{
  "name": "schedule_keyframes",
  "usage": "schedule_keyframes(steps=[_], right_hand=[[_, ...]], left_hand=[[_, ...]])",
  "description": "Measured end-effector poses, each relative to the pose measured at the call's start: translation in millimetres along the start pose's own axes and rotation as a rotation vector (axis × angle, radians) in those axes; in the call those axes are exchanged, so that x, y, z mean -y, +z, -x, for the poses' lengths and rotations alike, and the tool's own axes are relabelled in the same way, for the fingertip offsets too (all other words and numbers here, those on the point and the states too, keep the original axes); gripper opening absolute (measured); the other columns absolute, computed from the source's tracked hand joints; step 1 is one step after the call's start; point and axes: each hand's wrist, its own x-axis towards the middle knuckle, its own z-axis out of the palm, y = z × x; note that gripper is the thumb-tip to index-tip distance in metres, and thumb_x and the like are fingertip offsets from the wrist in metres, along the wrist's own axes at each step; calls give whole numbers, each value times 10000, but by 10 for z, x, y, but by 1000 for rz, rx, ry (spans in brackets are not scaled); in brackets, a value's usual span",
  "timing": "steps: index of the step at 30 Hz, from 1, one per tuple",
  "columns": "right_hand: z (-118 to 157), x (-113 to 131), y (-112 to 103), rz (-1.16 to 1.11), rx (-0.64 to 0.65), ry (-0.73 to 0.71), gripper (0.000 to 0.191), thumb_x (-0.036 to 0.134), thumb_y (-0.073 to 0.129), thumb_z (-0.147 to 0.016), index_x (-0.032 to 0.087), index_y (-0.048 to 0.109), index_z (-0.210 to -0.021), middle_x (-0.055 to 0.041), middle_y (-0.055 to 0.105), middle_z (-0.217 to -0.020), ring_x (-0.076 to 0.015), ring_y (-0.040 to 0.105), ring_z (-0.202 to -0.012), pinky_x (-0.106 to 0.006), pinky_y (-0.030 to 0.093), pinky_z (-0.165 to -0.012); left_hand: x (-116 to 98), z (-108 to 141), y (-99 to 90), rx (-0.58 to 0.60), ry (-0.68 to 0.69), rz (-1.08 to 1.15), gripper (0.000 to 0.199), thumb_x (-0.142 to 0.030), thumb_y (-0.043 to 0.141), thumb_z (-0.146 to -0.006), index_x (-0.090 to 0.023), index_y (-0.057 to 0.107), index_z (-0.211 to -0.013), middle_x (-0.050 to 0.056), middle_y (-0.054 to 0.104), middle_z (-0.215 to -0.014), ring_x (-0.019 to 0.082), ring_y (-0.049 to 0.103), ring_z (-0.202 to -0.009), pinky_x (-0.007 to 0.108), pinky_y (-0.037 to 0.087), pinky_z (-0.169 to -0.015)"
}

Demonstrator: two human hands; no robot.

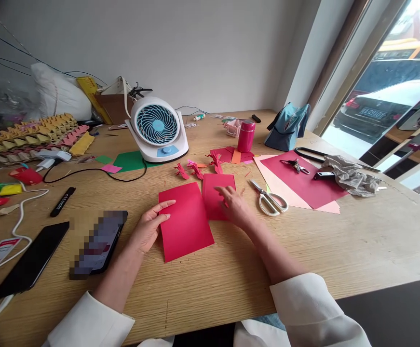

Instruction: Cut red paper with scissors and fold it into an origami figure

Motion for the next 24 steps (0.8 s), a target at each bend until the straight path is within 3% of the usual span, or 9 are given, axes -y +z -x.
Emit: schedule_keyframes(steps=[4, 11, 17, 19, 21, 24], right_hand=[[65, 209, 124, -248, 137, -110, 611, 132, 461, -881, 269, 337, -1463, -90, 595, -1168, -171, 619, -902, -325, 497, -821], [82, 372, 168, -877, 165, 99, 432, 344, 441, -960, 286, 441, -1388, -10, 575, -899, -124, 546, -751, -244, 494, -675], [87, 488, 101, -1148, 121, 206, 569, 501, 591, -867, 285, 422, -1365, -32, 624, -972, -156, 601, -822, -296, 515, -740], [89, 519, 137, -1201, 156, 196, 562, 483, 701, -783, 268, 497, -1260, -43, 640, -1014, -177, 616, -872, -321, 519, -777], [94, 548, 200, -1241, 192, 177, 433, 436, 775, -717, 233, 585, -1049, -28, 652, -936, -166, 618, -822, -319, 513, -772], [114, 598, 281, -1233, 212, 157, 294, 406, 774, -731, 193, 590, -816, 3, 618, -767, -128, 586, -701, -291, 488, -717]], left_hand=[[-73, 14, -1, -4, -50, 177, 545, -182, 748, -610, -175, 677, -1150, 60, 735, -1001, 143, 638, -789, 219, 460, -683], [-62, 25, 11, -8, -36, 244, 548, -177, 727, -643, -177, 659, -1186, 78, 722, -1100, 193, 657, -942, 260, 485, -769], [-53, -6, 8, -29, 19, 303, 555, -135, 658, -705, -236, 597, -1247, 47, 654, -1258, 215, 592, -1153, 317, 490, -914], [-60, -14, 5, -43, 70, 378, 515, -117, 627, -726, -253, 600, -1223, 26, 607, -1323, 201, 563, -1191, 315, 485, -937], [-59, -24, -5, -49, 100, 451, 486, -94, 604, -733, -267, 610, -1188, 11, 608, -1303, 180, 584, -1135, 300, 502, -897], [-31, -46, -23, -28, 93, 529, 457, -50, 593, -711, -257, 627, -1117, 9, 670, -1068, 132, 626, -889, 242, 512, -747]])
